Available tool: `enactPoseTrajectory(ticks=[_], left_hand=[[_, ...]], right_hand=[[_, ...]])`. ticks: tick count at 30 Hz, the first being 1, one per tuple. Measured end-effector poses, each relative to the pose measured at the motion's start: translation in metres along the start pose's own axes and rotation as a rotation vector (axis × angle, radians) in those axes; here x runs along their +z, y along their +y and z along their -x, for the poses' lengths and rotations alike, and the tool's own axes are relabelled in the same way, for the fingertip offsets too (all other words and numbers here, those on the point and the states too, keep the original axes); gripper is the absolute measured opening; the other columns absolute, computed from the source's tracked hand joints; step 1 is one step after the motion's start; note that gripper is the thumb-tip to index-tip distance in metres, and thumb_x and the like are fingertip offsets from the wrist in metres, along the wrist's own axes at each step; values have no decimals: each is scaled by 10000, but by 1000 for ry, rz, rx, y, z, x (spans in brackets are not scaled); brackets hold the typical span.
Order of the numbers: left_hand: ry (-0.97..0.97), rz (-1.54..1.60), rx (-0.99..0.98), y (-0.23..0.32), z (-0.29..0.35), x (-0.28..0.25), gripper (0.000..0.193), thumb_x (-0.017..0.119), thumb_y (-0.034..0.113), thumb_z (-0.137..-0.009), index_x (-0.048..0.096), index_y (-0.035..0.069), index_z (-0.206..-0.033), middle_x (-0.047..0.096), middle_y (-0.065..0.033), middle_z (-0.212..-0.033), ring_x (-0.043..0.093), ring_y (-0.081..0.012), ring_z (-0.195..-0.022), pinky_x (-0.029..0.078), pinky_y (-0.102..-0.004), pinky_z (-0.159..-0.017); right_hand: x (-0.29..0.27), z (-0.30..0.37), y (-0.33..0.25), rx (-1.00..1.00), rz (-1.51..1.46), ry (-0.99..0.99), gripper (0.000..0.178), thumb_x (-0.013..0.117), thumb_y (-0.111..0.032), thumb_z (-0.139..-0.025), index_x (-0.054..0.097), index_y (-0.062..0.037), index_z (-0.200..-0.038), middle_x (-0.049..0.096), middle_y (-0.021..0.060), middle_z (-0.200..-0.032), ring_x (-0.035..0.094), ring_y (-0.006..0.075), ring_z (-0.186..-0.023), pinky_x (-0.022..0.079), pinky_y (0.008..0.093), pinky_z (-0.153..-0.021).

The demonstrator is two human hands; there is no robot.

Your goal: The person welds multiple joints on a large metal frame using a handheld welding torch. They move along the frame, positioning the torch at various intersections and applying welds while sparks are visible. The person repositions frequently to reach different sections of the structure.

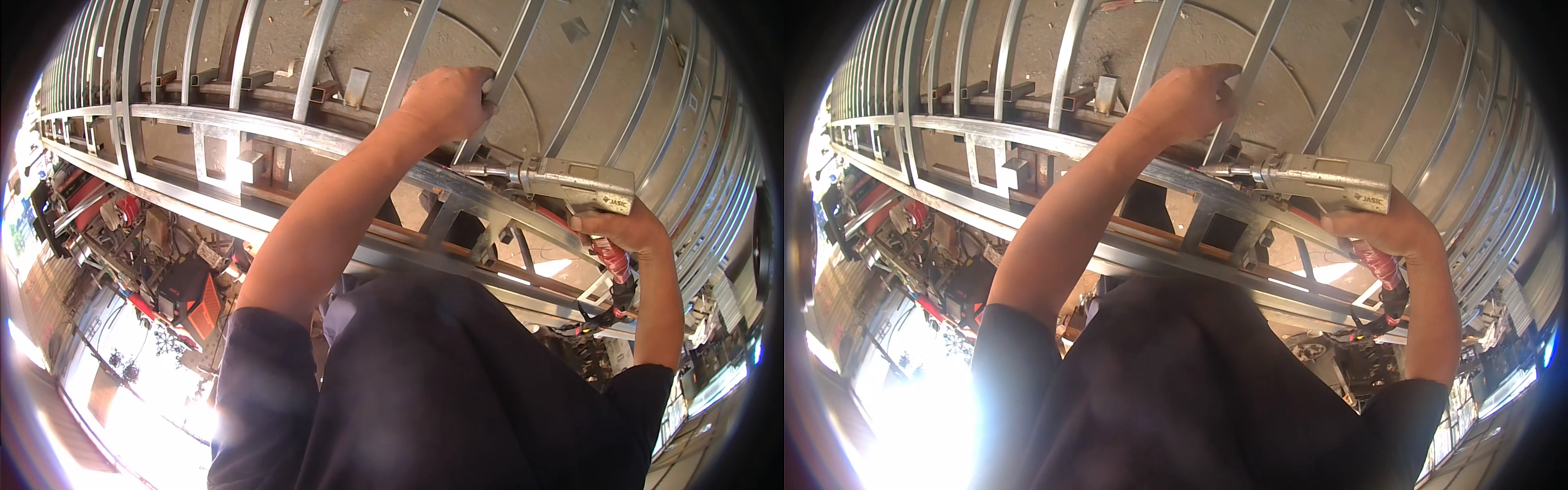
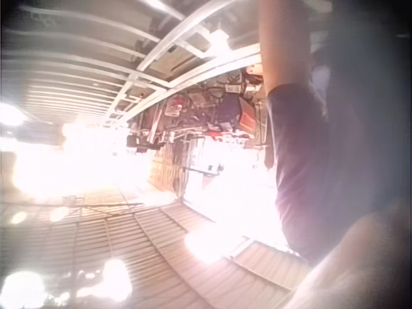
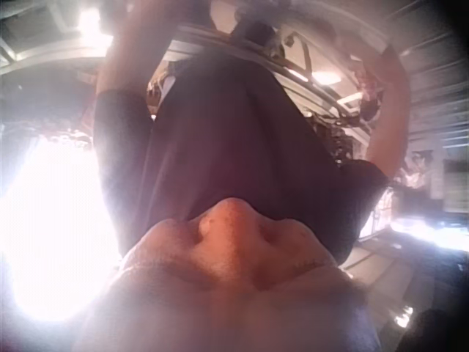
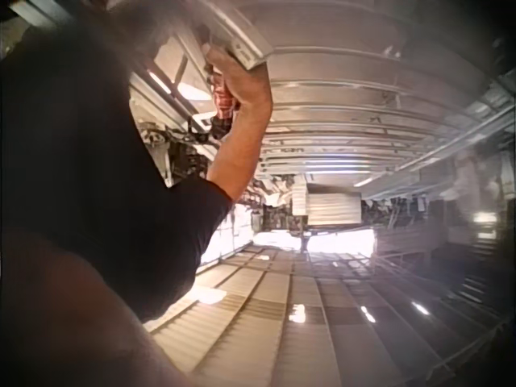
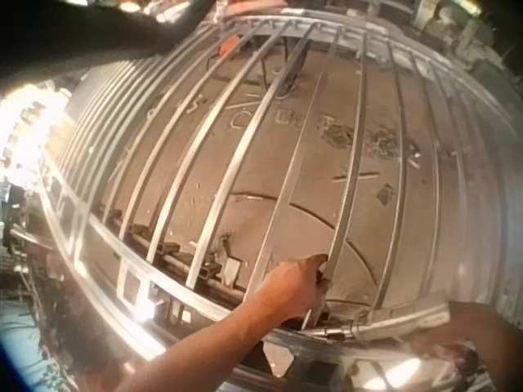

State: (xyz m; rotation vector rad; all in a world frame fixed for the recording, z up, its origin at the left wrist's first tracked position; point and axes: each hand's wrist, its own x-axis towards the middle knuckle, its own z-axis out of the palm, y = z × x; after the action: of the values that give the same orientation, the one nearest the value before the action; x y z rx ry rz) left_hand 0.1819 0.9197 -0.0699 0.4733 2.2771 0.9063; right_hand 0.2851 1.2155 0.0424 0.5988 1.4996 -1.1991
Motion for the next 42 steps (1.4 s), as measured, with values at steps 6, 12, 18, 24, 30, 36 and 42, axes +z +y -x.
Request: enactPoseTrajectory(ticks=[6, 12, 18, 24, 30, 36, 42], left_hand=[[-96, 104, -59, 6, -4, -5, 530, 738, 246, -898, 660, 65, -1390, 793, -158, -1038, 756, -292, -869, 596, -381, -800], [-132, 105, -93, 6, -3, -6, 548, 747, 257, -911, 646, 92, -1424, 797, -149, -1059, 755, -277, -938, 578, -377, -858], [-133, 90, -131, 1, -9, 2, 579, 776, 297, -884, 646, 164, -1432, 792, -139, -1092, 749, -345, -1028, 584, -426, -938], [-130, 122, -120, -9, -13, 9, 572, 782, 279, -879, 652, 172, -1426, 799, -124, -1061, 754, -337, -1012, 587, -424, -927], [-140, 90, -125, -5, -14, 6, 573, 779, 269, -878, 649, 155, -1424, 799, -128, -1054, 756, -332, -1002, 587, -422, -915], [-130, 129, -146, -2, -10, 6, 575, 781, 268, -878, 648, 140, -1423, 798, -132, -1048, 754, -334, -998, 586, -419, -915], [-153, 127, -144, -1, -12, 4, 567, 776, 276, -884, 650, 144, -1420, 797, -133, -1065, 751, -334, -1023, 582, -416, -925]], right_hand=[[-5, 0, 8, 35, 63, 9, 627, 871, -194, -808, 647, -36, -1372, 731, 84, -1184, 665, 184, -1066, 540, 356, -956], [-5, -1, 7, 27, 36, -23, 571, 864, -200, -822, 657, -42, -1330, 704, 48, -965, 668, 134, -765, 547, 306, -649], [-4, -2, 7, 23, 56, -1, 585, 867, -207, -822, 645, -49, -1340, 698, 44, -953, 671, 140, -761, 551, 310, -626], [-6, -4, 8, 37, 75, -18, 575, 860, -220, -830, 646, -73, -1344, 694, 31, -944, 670, 134, -751, 549, 310, -616], [-5, -4, 6, -17, 55, -28, 578, 850, -191, -832, 639, -49, -1351, 690, 32, -917, 660, 135, -725, 545, 308, -628], [-6, -4, 11, -11, 38, -20, 565, 852, -176, -833, 642, -34, -1338, 686, 30, -897, 649, 134, -706, 535, 308, -618], [-8, -1, 12, 35, 17, -16, 563, 859, -175, -832, 642, -37, -1334, 684, 25, -895, 650, 129, -710, 517, 298, -577]])
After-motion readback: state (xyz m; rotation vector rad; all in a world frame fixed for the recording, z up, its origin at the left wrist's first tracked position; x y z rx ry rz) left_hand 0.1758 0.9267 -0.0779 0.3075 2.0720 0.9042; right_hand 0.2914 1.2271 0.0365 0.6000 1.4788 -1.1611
